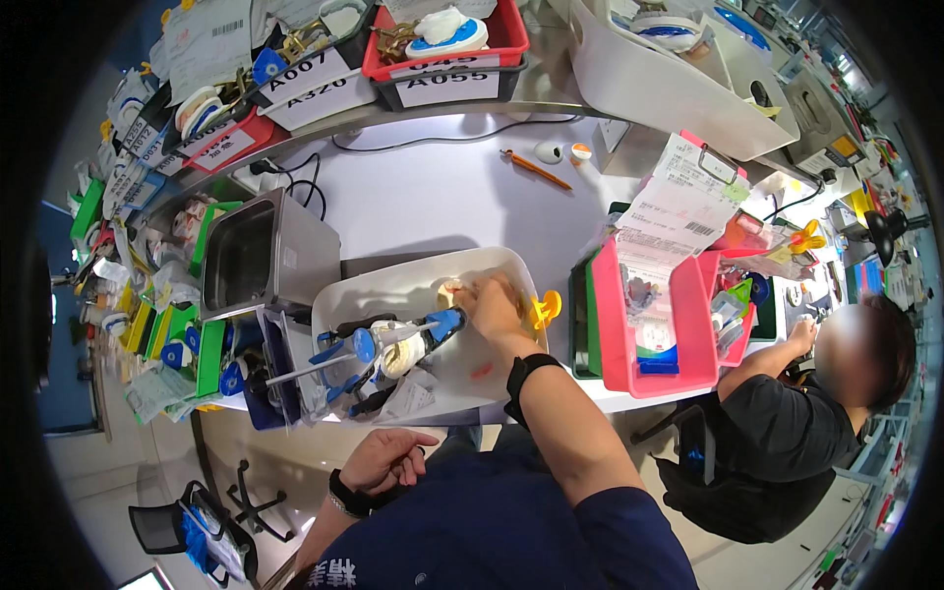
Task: The person is seen organizing dental laboratory trays, checking dental molds, and moving trays between workstations.
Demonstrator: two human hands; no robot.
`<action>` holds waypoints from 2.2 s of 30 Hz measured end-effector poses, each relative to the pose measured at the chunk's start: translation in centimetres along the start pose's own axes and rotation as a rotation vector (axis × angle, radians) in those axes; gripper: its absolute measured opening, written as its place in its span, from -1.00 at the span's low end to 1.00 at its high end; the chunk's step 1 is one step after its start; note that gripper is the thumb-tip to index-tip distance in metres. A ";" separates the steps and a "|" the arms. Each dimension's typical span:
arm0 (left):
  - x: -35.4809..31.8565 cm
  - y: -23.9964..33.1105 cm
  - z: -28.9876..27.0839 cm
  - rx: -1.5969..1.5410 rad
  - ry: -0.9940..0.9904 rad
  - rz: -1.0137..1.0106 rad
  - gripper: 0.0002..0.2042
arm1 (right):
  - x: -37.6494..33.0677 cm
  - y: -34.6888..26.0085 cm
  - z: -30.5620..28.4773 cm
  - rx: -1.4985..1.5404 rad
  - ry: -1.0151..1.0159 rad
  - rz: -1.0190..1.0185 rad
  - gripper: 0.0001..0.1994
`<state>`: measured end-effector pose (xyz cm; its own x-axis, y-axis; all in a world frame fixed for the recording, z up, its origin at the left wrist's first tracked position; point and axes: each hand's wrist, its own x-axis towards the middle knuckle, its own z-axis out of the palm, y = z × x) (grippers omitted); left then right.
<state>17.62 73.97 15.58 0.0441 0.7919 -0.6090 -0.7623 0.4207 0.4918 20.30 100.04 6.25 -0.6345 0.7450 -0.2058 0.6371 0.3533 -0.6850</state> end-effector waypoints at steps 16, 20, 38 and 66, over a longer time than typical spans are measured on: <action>-1.9 0.2 0.6 -0.078 0.184 0.183 -0.62 | 0.2 -0.5 -0.8 0.033 0.058 -0.090 -0.81; -2.6 0.4 0.4 -0.081 0.185 0.218 -0.61 | 0.3 -0.8 -1.4 0.050 -0.064 0.082 -0.78; -5.2 -5.1 -7.8 -0.304 0.321 0.337 -0.60 | -15.2 -2.9 -7.9 0.715 -0.565 0.034 -0.76; -4.2 0.4 -5.9 -0.140 0.035 0.243 -0.62 | -4.9 -1.1 -4.1 0.874 -0.252 0.322 -0.22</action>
<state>13.27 68.20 14.65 -0.1712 0.8451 -0.5064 -0.8298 0.1535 0.5366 24.47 98.33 10.91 -0.6263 0.5536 -0.5489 0.3103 -0.4689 -0.8270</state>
